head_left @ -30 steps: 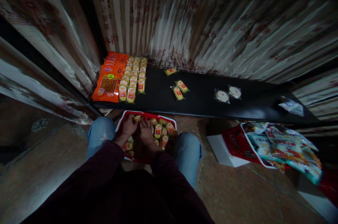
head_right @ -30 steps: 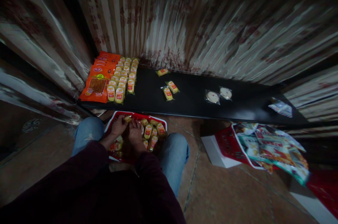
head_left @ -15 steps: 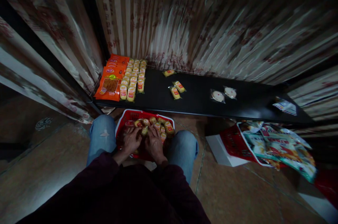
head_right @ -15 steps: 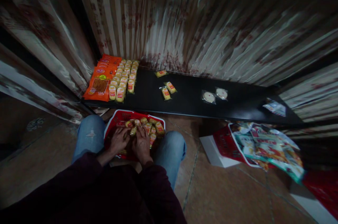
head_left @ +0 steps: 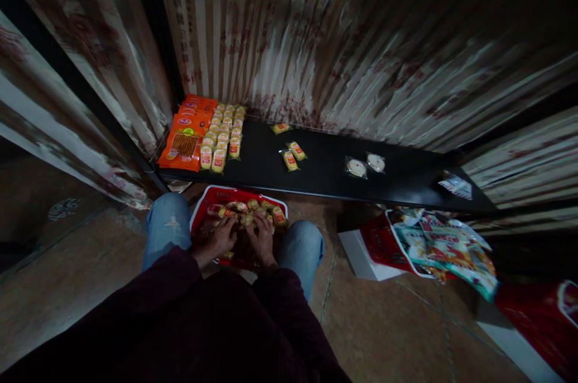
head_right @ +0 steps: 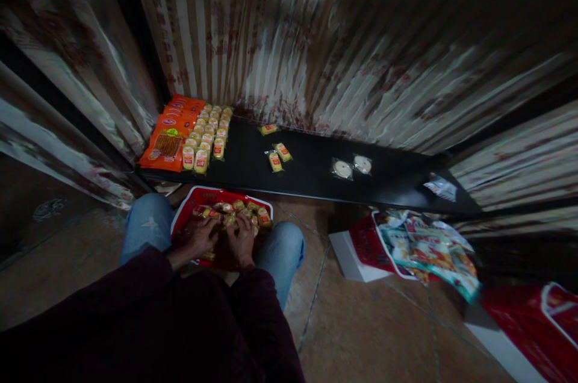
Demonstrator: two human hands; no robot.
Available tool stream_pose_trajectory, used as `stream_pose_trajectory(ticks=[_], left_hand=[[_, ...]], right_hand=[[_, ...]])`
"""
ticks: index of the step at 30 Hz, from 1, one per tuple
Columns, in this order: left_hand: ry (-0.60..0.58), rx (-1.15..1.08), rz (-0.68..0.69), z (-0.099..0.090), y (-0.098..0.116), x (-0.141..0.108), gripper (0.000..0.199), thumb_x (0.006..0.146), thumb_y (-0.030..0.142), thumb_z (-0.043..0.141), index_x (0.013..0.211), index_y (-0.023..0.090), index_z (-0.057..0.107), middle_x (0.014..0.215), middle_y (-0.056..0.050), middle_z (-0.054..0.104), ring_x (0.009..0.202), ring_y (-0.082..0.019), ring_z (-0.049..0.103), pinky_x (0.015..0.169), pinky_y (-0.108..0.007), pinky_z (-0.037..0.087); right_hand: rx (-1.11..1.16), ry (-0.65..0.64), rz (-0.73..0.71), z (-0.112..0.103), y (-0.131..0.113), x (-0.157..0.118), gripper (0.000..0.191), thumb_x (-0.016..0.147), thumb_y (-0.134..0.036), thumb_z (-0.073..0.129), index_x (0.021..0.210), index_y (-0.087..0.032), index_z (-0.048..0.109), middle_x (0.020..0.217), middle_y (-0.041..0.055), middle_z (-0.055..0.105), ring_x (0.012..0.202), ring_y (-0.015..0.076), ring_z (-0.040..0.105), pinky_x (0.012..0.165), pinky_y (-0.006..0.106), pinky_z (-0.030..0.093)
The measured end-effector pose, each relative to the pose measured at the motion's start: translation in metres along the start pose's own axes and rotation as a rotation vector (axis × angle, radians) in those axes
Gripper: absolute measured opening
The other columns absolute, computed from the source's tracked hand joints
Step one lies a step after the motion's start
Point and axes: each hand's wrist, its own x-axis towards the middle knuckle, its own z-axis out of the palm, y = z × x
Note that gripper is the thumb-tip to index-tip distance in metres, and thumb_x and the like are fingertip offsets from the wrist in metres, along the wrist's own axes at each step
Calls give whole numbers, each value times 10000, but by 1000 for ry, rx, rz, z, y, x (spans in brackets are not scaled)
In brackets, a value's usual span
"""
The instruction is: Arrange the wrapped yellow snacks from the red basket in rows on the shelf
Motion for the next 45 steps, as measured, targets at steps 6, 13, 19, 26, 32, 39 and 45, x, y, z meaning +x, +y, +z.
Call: stream_pose_trajectory(ticks=[6,13,19,26,32,39,45], left_hand=[[-15,-135,25,0,1,-1,407,683,60,481,1060,175,584,1141,-96,584,1146,-206,507,1018,-348,378],[-19,-539,-278,2,0,4,304,716,99,509,996,172,603,1097,-97,628,1026,-193,576,913,-340,453],[-41,-940,-470,3,5,6,399,783,274,547,1179,227,521,1274,-89,545,1063,-192,571,709,-247,501],[93,-1068,-617,0,3,8,295,677,356,693,916,198,621,1045,-82,651,923,-194,629,720,-293,512],[185,-1266,-744,-15,-2,15,111,720,222,640,804,151,619,874,-63,676,830,-171,646,687,-278,541],[52,-1602,-882,-33,0,15,197,812,110,434,930,97,591,904,-120,684,866,-201,668,703,-294,566],[43,-1666,-834,-30,13,11,215,801,116,449,956,107,598,922,-108,687,901,-197,657,763,-303,560]], right_hand=[[178,49,75,2,9,4,271,808,-298,480,938,-144,662,1139,147,617,1108,223,536,983,409,393],[286,60,118,0,13,0,275,841,-317,445,846,-176,682,1099,102,648,1075,197,560,975,389,395],[145,-17,-28,2,1,-3,242,838,-252,464,915,-179,681,1227,116,571,1183,211,475,1011,431,357],[-35,-226,-214,3,-15,-9,369,720,-55,461,937,-226,707,1410,40,413,1365,233,211,1072,482,262],[9,-176,-123,4,-15,-8,389,737,-50,400,926,-216,697,1408,41,422,1339,210,270,1049,479,294],[92,-79,-89,1,-15,-5,329,824,-173,392,1018,-186,657,1388,94,441,1326,209,311,1056,461,292],[431,-42,221,1,-32,1,459,888,-392,374,1256,-146,498,1274,127,553,1175,196,511,984,373,410]])
